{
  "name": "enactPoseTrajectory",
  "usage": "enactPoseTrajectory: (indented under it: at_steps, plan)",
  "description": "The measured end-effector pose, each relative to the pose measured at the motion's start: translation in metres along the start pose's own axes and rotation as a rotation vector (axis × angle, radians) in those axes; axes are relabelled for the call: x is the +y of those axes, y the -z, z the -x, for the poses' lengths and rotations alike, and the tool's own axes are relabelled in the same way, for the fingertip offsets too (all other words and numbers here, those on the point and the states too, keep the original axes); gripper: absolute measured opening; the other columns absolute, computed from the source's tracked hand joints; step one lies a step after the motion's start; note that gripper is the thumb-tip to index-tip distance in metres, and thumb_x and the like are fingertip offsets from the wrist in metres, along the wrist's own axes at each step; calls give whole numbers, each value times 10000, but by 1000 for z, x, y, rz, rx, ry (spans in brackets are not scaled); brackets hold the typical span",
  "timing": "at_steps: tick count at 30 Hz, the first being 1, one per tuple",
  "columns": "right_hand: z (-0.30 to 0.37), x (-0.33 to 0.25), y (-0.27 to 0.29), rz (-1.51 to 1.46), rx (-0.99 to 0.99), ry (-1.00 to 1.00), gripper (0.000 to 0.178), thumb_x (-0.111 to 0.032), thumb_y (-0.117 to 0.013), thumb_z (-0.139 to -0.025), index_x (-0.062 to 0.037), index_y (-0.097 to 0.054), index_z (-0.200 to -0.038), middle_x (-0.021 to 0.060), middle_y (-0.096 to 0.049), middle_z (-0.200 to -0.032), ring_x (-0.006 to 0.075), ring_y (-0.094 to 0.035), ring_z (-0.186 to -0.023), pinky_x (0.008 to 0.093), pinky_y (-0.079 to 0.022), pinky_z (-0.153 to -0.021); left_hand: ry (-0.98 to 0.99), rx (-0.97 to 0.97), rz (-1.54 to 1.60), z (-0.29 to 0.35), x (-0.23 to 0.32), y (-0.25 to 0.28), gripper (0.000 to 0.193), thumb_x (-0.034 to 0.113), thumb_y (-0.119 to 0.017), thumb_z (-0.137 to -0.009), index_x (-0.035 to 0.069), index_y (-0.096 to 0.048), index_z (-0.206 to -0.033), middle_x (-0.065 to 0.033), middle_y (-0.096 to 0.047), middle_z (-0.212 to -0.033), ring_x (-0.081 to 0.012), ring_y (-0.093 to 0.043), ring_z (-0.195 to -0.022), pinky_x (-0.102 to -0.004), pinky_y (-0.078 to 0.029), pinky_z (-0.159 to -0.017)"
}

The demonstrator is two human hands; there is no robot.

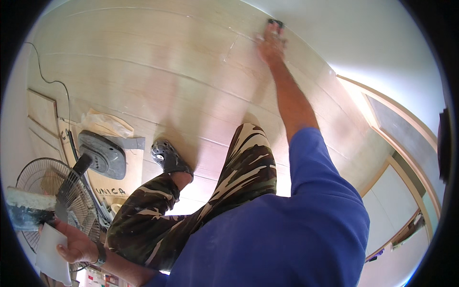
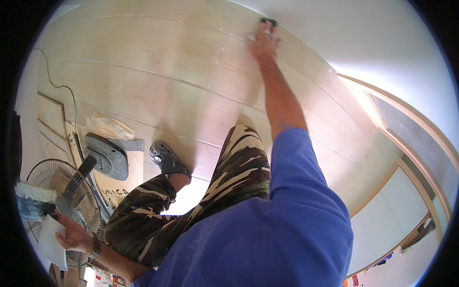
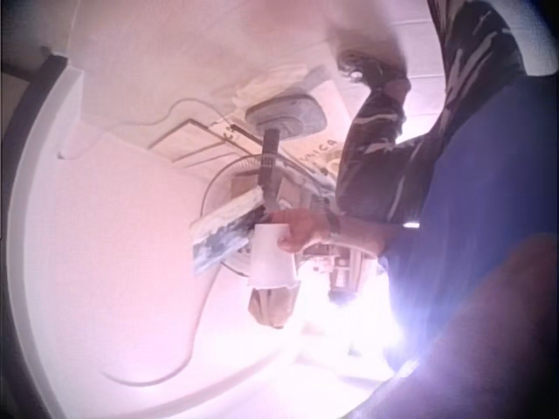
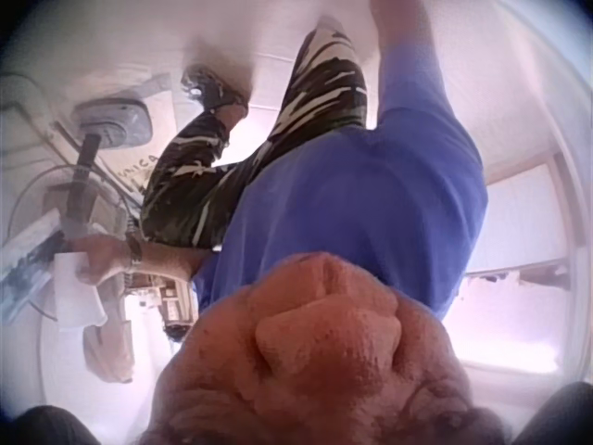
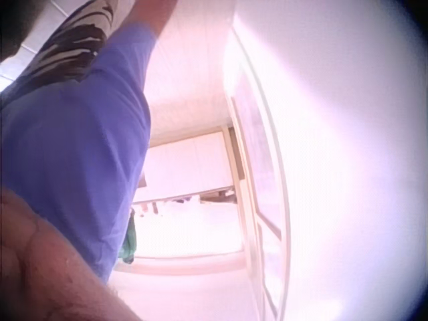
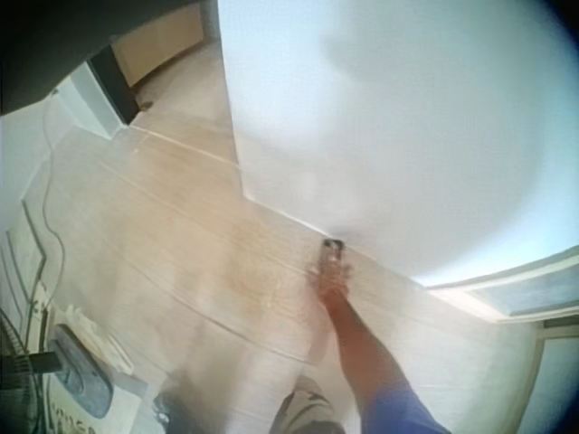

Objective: The person kneels on a tiled floor and uses a putty knife to spread a white paste into the grout lines. They hold a white cup in the other hand and repeatedly apply and smooth the material across multiple tile seams.

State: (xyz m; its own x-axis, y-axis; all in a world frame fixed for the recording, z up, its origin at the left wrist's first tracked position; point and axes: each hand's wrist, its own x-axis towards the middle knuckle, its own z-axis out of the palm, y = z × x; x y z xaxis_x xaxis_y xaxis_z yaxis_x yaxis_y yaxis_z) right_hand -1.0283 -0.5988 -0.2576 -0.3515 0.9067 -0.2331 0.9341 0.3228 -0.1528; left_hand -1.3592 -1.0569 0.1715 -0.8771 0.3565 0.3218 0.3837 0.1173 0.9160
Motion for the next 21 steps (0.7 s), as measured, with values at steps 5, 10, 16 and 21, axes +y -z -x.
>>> enactPoseTrajectory:
  at_steps: [5, 10, 16, 21]
  plan:
    - [62, 83, 10, -108, 64, -341, 727, -493, -309, -902, -37, -107, -1430, 142, -56, -1502, 328, -51, -1382, 556, -77, -1072, -31, -22, 30, -2, -5, 4, 588, 288, -630, -672, -8, -494, -1162, -121, -532, -1139, -246, -477, -1097, -373, -300, -1012]
    - [69, 90, -11, -69, 62, -495, 775, -504, -349, -880, -2, -109, -1420, 165, -60, -1497, 400, -60, -1364, 571, -141, -1051, -50, -1, 23, 1, -1, -4, 582, 266, -629, -660, -6, -495, -1156, -124, -527, -1146, -252, -475, -1096, -380, -297, -1013]
    - [33, -38, 18, -103, -108, 14, 709, -450, -389, -878, -48, -167, -1417, 128, -98, -1498, 358, -101, -1369, 580, -122, -1061, -62, -31, 125, -2, 4, -8, 596, 264, -618, -660, -15, -481, -1169, -139, -510, -1179, -256, -460, -1107, -386, -304, -997]
    - [63, -6, 33, 60, -238, 55, 666, -438, -380, -888, -98, -180, -1424, 79, -124, -1501, 304, -139, -1373, 584, -151, -1053, -111, -23, 39, -1, 4, -13, 591, 268, -604, -671, -28, -484, -1169, -157, -504, -1188, -272, -454, -1102, -383, -307, -985]
